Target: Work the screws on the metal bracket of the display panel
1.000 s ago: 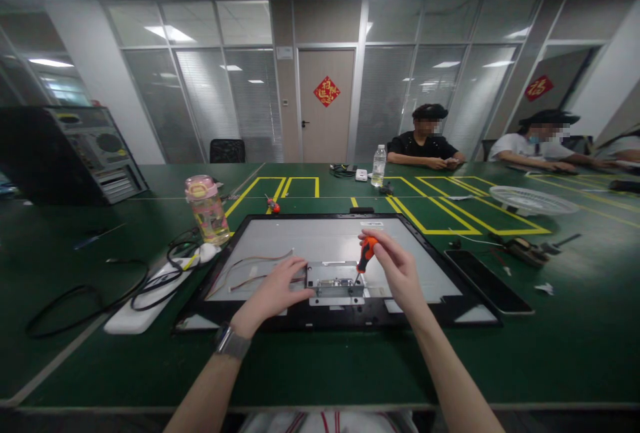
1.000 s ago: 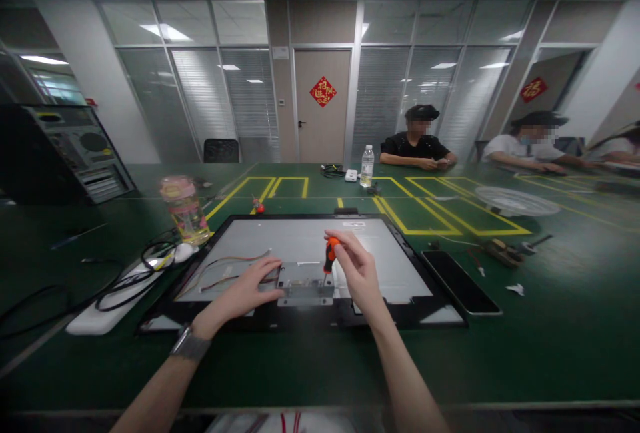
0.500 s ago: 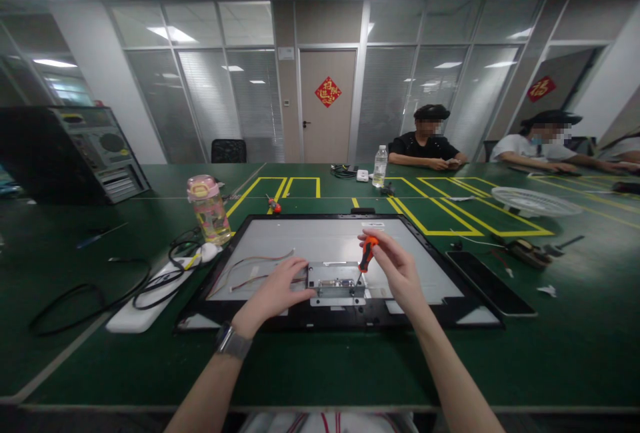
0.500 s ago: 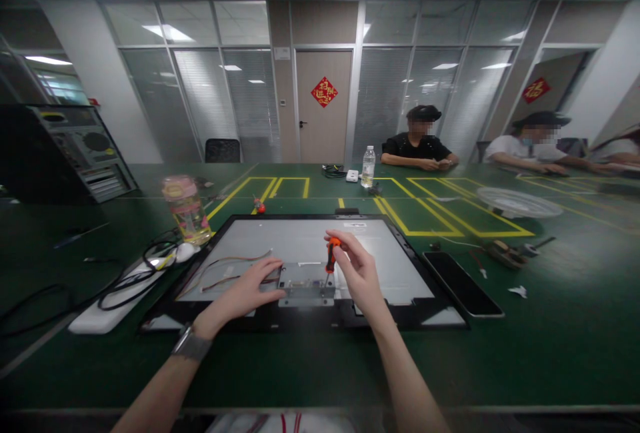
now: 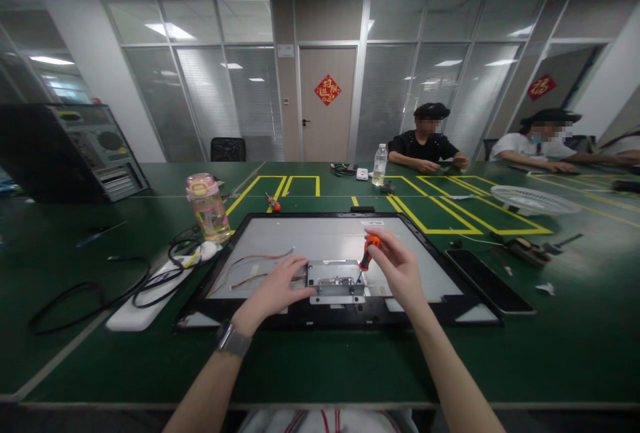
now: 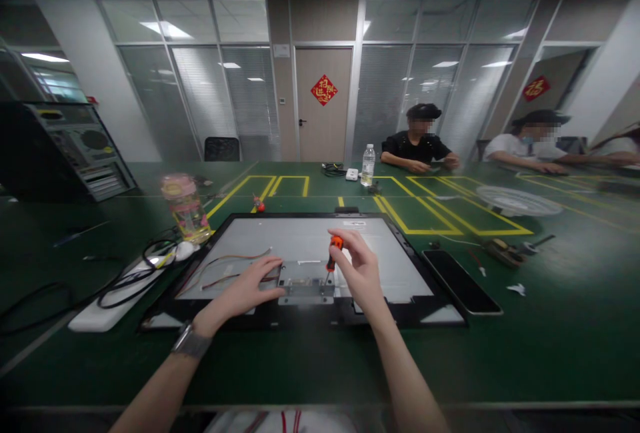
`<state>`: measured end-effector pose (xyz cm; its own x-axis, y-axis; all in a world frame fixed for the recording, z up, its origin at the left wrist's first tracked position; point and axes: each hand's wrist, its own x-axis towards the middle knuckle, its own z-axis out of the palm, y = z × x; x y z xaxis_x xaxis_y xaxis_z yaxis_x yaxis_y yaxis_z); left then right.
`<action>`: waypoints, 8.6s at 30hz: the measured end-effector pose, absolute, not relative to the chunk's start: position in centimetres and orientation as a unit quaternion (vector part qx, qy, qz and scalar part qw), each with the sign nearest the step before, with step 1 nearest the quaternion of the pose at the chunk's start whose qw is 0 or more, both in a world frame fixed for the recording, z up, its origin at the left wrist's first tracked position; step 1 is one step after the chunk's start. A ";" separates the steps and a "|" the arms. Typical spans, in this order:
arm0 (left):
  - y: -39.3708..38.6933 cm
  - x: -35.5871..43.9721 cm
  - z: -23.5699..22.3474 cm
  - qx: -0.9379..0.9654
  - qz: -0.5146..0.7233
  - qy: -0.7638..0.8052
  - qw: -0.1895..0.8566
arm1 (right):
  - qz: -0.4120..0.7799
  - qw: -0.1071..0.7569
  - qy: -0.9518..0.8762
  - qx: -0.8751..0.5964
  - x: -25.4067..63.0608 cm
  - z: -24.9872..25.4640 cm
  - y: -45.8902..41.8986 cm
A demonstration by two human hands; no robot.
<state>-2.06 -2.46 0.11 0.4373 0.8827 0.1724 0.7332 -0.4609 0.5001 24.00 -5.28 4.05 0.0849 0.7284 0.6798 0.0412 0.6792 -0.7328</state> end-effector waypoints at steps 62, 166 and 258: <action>-2.5 -2.1 0.2 0.831 0.210 0.483 0.180 | 0.165 0.720 -0.554 -0.383 23.9 3.5 -5.1; -2.6 -2.2 0.0 0.835 0.209 0.480 0.171 | 0.080 0.643 -0.618 -0.445 23.1 3.1 -5.6; -2.1 -2.3 -0.8 0.834 0.213 0.480 0.168 | 0.303 0.626 -0.644 -0.318 21.0 3.6 -3.9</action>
<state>-2.27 -2.11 -0.82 0.4481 0.8728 0.1935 0.7296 -0.4821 0.4850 21.00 -3.91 3.59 -0.0135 0.7891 0.6141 0.0314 0.6142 -0.7886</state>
